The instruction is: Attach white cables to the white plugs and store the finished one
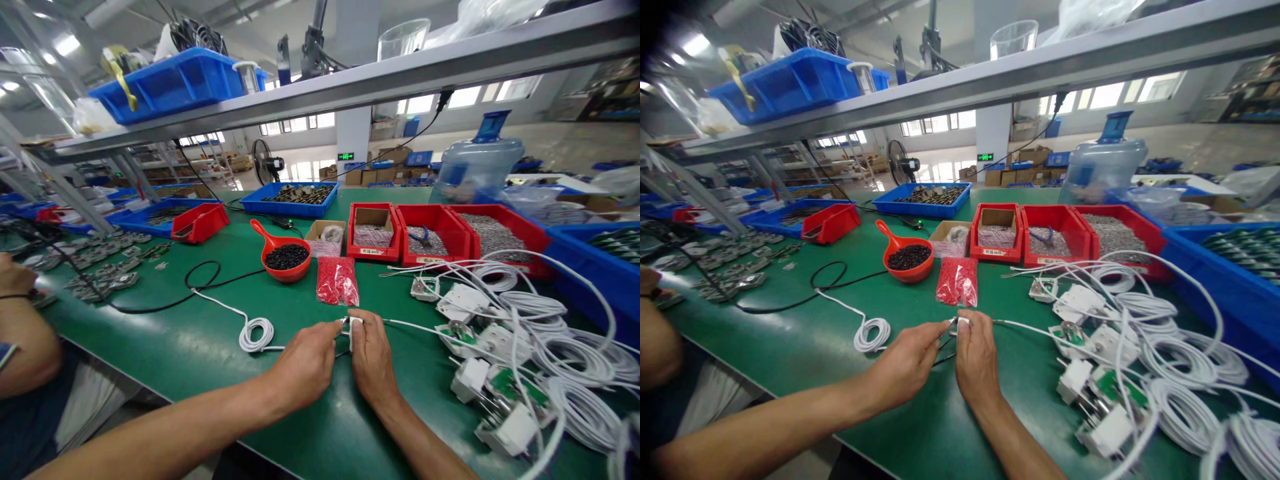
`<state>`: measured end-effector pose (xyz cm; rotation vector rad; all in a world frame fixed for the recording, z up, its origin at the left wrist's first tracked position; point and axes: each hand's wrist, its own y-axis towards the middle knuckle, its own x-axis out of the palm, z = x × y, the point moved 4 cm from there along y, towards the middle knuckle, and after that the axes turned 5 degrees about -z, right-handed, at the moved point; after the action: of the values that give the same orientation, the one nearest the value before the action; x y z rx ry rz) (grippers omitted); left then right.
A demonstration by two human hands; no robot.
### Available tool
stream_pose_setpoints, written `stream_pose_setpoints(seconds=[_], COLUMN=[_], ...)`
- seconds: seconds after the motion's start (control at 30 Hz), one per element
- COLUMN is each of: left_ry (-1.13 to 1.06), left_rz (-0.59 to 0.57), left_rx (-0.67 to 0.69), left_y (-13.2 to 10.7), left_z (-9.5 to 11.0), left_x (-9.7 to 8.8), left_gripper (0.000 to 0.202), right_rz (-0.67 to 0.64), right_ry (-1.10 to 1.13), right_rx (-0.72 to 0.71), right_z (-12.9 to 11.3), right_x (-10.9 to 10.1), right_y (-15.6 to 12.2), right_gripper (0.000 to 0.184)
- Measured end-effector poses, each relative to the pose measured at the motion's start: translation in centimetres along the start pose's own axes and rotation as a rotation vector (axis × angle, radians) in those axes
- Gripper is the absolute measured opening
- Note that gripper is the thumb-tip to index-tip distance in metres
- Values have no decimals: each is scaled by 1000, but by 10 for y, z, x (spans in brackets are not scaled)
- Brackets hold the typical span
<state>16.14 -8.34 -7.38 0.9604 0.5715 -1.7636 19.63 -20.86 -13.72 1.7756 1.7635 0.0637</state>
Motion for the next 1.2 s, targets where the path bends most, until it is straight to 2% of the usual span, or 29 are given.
stream_pose_setpoints(seconds=[0.13, 0.27, 0.4, 0.47, 0.53, 0.63, 0.73, 0.8, 0.87, 0.93, 1.07, 1.2], left_ry=[396, 702, 794, 793, 773, 621, 227, -65, -276, -411, -600, -731], left_rz=[56, 156, 227, 212, 174, 152, 127, 49, -38, -88, -112, -115], left_rx=[80, 269, 424, 408, 388, 339, 80, -101, -181, -197, -208, -249], left_y=[-7, -9, -10, -11, -16, -19, -8, 4, 13, 17, 16, 14], left_z=[-17, -41, -56, -56, -51, -42, -48, -56, -60, -59, -58, -58], left_x=[24, 31, 27, 22, 14, -8, -33, -37, -32, -23, -3, 9], left_gripper=[46, 49, 41, 39, 38, 32, 26, 27, 30, 33, 38, 40], right_rz=[-64, -159, -312, -310, -273, -252, -270, -261, -234, -203, -171, -180], right_ry=[300, 646, 980, 1005, 938, 854, 897, 956, 1013, 1048, 1074, 1077], right_rx=[166, 359, 533, 538, 505, 423, 385, 388, 391, 392, 389, 383], right_z=[12, 12, 4, 5, 11, 20, 21, 18, 15, 14, 17, 22], right_x=[2, 9, 19, 19, 16, 13, 12, 12, 13, 14, 17, 21], right_y=[0, -1, -4, -4, -2, 2, 2, 1, 0, -1, -3, -5], right_gripper=[39, 45, 42, 41, 42, 45, 45, 44, 43, 42, 40, 38])
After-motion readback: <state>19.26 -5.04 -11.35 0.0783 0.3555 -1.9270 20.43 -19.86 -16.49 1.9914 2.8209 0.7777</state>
